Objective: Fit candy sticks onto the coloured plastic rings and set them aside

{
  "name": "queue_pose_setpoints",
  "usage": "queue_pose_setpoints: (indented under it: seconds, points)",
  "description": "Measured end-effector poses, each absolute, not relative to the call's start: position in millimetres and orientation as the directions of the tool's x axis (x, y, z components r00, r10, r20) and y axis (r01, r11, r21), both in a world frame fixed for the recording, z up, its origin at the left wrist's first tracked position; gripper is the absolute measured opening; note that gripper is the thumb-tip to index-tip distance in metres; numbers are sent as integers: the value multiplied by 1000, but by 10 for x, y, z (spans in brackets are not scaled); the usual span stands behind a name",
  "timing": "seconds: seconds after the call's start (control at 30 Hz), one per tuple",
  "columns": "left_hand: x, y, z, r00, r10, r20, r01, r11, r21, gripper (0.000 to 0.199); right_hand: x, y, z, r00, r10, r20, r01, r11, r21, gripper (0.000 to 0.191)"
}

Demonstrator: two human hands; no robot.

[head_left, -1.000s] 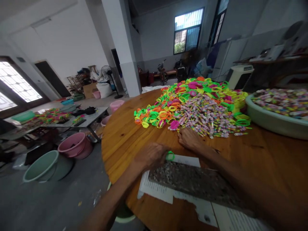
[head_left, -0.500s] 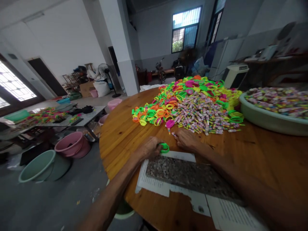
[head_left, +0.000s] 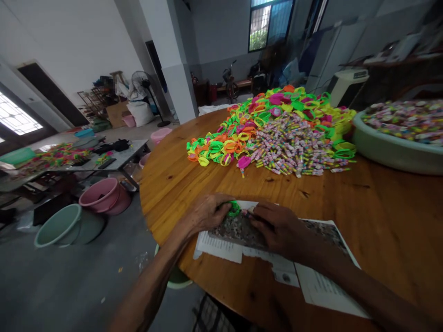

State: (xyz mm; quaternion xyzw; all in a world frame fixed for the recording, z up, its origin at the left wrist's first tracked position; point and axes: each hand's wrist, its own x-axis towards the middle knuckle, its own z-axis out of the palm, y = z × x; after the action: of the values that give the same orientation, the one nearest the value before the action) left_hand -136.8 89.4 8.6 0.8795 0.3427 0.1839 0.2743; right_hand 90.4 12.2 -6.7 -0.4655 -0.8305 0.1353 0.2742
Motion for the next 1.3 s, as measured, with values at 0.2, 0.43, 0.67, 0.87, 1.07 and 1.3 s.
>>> queue_pose_setpoints:
  seconds: [0.2, 0.43, 0.67, 0.87, 1.07, 1.3]
  points:
    - [-1359, 822, 68, 687, 696, 208, 459, -637, 619, 32, 821, 92, -73, -403, 843, 357, 692, 536, -484, 15]
    - [-1331, 748, 122, 663, 718, 214, 478, -625, 617, 29, 749, 86, -119, -428, 799, 422, 748, 575, -332, 19]
    - [-1124, 614, 142, 460, 877, 135, 762, -469, 446, 38, 741, 46, -192, -430, 795, 428, 769, 571, -287, 18]
    - [-1075, 601, 112, 420, 906, 51, 808, -399, 434, 33, 731, 87, -201, -416, 800, 433, 753, 570, -329, 22]
    - [-1097, 618, 35, 411, 909, 64, 751, -378, 541, 23, 738, 103, -172, -467, 800, 377, 753, 584, -305, 20]
    - [-1193, 665, 11, 393, 910, 135, 682, -386, 621, 21, 937, 866, 37, -344, 913, 219, 878, 396, -269, 25]
